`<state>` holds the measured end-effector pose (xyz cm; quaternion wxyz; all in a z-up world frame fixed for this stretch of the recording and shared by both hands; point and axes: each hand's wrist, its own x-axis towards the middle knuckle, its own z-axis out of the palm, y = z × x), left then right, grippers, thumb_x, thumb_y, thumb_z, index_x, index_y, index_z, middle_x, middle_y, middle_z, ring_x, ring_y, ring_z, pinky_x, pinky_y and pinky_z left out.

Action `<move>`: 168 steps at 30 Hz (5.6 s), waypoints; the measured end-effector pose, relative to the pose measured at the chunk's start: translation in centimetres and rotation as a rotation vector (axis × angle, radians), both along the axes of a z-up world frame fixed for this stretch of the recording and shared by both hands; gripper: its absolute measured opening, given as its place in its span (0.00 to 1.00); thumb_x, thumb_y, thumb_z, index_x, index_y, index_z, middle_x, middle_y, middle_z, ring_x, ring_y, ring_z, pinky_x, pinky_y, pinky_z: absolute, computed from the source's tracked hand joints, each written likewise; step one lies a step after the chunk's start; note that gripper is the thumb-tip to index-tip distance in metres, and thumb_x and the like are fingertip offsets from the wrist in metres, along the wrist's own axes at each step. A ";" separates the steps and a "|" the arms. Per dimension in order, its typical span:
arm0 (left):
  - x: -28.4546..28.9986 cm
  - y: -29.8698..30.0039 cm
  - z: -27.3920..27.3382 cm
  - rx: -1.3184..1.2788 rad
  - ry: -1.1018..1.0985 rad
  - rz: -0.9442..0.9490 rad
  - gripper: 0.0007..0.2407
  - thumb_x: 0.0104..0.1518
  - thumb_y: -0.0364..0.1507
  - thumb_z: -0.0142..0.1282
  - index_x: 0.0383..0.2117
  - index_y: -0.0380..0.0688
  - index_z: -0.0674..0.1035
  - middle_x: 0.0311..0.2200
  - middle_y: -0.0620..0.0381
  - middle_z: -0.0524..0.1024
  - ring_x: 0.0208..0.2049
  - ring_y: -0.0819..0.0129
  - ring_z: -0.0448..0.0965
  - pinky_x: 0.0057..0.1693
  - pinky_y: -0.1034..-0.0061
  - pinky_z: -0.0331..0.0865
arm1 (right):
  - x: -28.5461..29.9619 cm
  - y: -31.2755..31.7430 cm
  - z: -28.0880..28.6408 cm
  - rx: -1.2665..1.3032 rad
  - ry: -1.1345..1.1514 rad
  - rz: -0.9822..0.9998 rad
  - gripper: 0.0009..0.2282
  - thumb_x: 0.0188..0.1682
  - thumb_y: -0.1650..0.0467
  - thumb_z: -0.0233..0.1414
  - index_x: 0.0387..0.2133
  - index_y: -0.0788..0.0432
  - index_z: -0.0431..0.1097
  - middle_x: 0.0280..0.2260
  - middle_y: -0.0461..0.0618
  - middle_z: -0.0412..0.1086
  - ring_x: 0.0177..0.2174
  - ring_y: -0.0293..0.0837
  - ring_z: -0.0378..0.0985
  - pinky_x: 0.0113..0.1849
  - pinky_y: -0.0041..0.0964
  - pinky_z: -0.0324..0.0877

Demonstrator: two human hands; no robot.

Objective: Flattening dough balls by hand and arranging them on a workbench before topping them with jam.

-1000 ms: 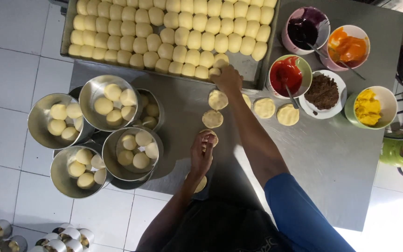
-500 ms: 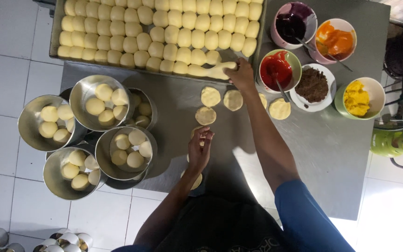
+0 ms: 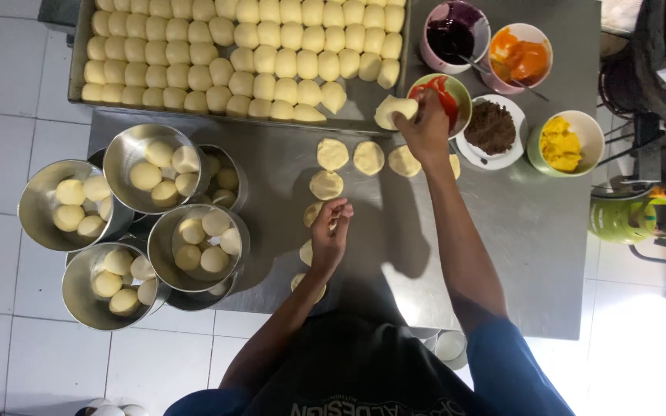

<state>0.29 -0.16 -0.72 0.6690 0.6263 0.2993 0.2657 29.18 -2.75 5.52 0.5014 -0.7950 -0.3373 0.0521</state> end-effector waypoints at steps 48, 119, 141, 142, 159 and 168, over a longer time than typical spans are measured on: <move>3.5 -1.5 -5.6 0.671 0.290 -0.342 0.34 0.71 0.49 0.32 0.69 0.24 0.54 0.70 0.26 0.51 0.74 0.34 0.49 0.75 0.52 0.45 | -14.2 -11.3 -8.2 -0.661 -0.463 0.447 0.30 0.51 0.61 0.50 0.67 0.60 0.56 0.70 0.61 0.47 0.69 0.64 0.42 0.62 0.77 0.41; -3.5 -4.3 -1.0 0.459 0.156 -0.131 0.26 0.72 0.41 0.29 0.69 0.33 0.60 0.69 0.36 0.61 0.70 0.44 0.62 0.73 0.59 0.57 | -19.9 -14.0 -5.9 -0.294 0.245 0.369 0.23 0.48 0.73 0.51 0.60 0.61 0.63 0.57 0.51 0.65 0.57 0.47 0.68 0.57 0.46 0.63; -1.9 -3.5 -3.1 0.606 0.297 -0.337 0.28 0.70 0.43 0.38 0.65 0.25 0.63 0.63 0.26 0.64 0.64 0.31 0.64 0.68 0.50 0.61 | -8.8 -1.5 -5.8 -0.114 -0.229 0.226 0.13 0.54 0.75 0.54 0.51 0.67 0.70 0.51 0.65 0.72 0.52 0.65 0.73 0.54 0.57 0.66; -1.7 -3.3 -2.6 0.608 0.298 -0.333 0.28 0.70 0.43 0.38 0.65 0.25 0.63 0.63 0.26 0.64 0.64 0.31 0.64 0.68 0.50 0.61 | -7.5 0.8 -6.1 -0.111 -0.230 0.230 0.13 0.54 0.75 0.54 0.51 0.67 0.70 0.51 0.65 0.72 0.52 0.65 0.73 0.54 0.57 0.66; -0.8 -1.7 0.5 0.498 0.233 -0.357 0.28 0.71 0.43 0.37 0.65 0.25 0.63 0.60 0.28 0.69 0.59 0.35 0.70 0.65 0.51 0.65 | -2.9 19.7 -13.1 -0.572 -0.062 0.127 0.18 0.50 0.55 0.55 0.31 0.58 0.76 0.46 0.62 0.69 0.49 0.62 0.68 0.45 0.71 0.64; -0.4 -1.4 0.0 0.484 0.254 -0.373 0.29 0.71 0.45 0.35 0.64 0.24 0.64 0.59 0.29 0.69 0.59 0.36 0.71 0.64 0.53 0.66 | -0.9 19.3 -13.7 0.046 0.911 0.003 0.14 0.48 0.75 0.59 0.45 0.61 0.64 0.35 0.56 0.74 0.29 0.45 0.78 0.28 0.35 0.75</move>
